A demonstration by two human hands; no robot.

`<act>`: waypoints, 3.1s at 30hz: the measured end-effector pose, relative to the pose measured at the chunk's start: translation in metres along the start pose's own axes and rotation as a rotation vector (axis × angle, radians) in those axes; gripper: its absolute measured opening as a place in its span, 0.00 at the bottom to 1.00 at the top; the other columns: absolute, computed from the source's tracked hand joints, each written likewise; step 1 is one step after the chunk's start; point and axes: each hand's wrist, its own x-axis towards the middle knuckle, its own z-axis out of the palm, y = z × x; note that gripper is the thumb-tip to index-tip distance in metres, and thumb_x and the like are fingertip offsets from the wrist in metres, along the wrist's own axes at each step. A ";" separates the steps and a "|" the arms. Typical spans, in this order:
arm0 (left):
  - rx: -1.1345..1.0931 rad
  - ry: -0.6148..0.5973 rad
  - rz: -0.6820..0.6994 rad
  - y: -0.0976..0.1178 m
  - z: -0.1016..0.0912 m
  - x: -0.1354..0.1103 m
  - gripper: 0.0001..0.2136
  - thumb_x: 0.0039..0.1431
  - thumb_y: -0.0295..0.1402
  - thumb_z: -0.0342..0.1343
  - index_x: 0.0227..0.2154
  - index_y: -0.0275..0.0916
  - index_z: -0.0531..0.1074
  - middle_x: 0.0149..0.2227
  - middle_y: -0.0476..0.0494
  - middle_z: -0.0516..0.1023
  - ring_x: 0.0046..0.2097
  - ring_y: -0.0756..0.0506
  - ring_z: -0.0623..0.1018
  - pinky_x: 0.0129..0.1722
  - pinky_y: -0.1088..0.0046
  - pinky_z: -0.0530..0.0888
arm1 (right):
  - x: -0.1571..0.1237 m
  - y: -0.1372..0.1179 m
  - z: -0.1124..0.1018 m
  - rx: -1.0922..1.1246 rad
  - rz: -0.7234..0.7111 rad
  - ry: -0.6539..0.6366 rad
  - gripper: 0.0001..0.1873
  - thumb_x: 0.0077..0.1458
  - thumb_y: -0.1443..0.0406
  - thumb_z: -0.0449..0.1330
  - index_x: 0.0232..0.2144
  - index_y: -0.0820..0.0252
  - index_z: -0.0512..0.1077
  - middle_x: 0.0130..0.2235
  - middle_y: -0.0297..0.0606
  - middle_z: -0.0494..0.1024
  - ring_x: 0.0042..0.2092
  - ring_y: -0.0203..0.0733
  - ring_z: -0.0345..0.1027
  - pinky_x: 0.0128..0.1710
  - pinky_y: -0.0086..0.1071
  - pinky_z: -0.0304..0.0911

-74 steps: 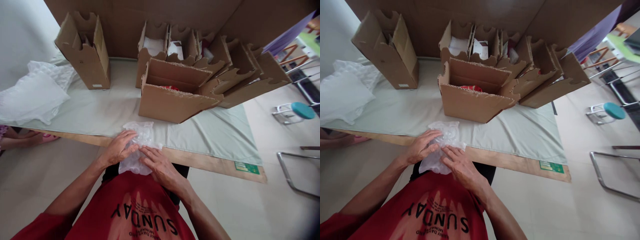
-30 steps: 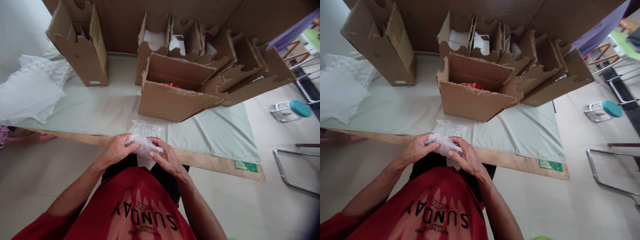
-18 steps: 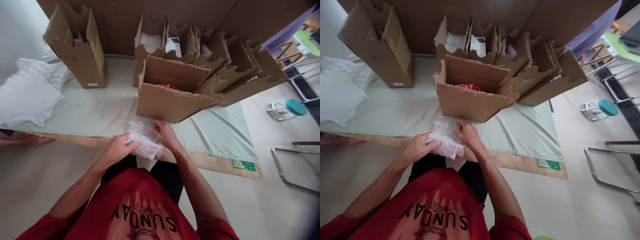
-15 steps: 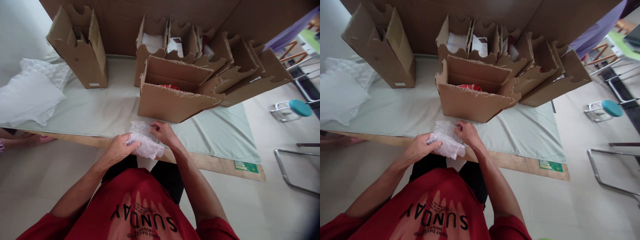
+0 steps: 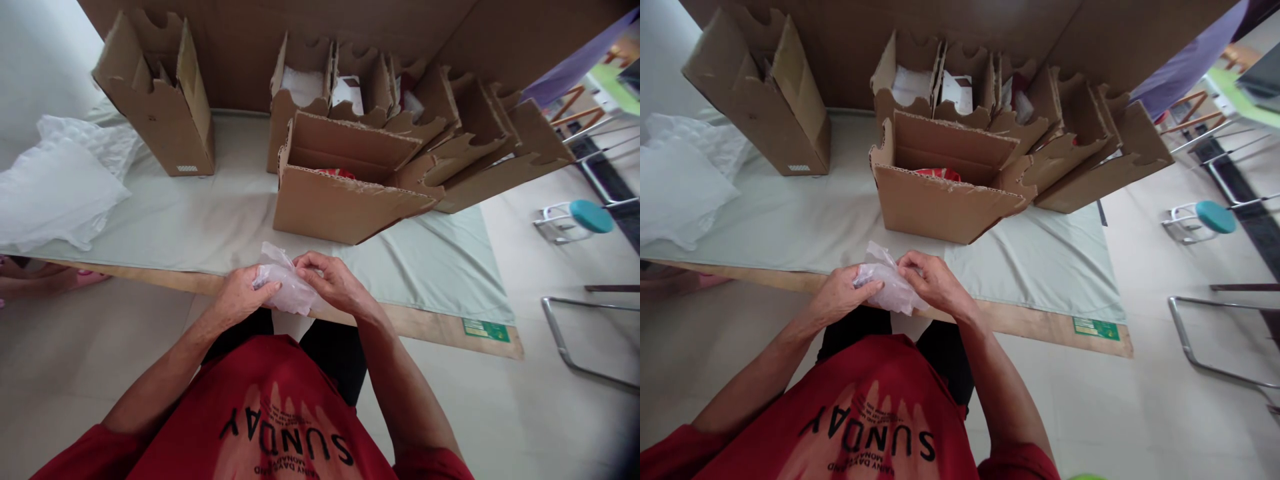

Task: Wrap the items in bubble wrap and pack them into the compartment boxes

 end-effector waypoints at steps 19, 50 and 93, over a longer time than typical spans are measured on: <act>0.091 0.123 0.065 -0.009 0.003 -0.007 0.17 0.56 0.48 0.55 0.28 0.39 0.74 0.26 0.47 0.77 0.28 0.47 0.73 0.30 0.72 0.67 | -0.028 0.007 0.024 -0.043 0.088 0.133 0.02 0.57 0.65 0.58 0.33 0.55 0.66 0.31 0.31 0.74 0.32 0.37 0.65 0.33 0.31 0.57; -0.302 0.061 0.247 -0.023 -0.002 -0.009 0.44 0.48 0.49 0.67 0.65 0.37 0.59 0.64 0.29 0.68 0.64 0.33 0.70 0.64 0.53 0.65 | -0.046 0.002 0.032 0.214 0.091 0.165 0.18 0.50 0.61 0.66 0.45 0.59 0.73 0.40 0.37 0.78 0.38 0.40 0.71 0.37 0.31 0.66; -0.595 -0.379 -0.212 0.007 0.040 -0.054 0.29 0.48 0.38 0.67 0.55 0.39 0.70 0.45 0.42 0.81 0.44 0.40 0.80 0.44 0.65 0.77 | -0.081 0.004 0.061 0.040 0.082 0.436 0.15 0.57 0.61 0.64 0.46 0.57 0.75 0.44 0.43 0.82 0.44 0.47 0.76 0.47 0.42 0.71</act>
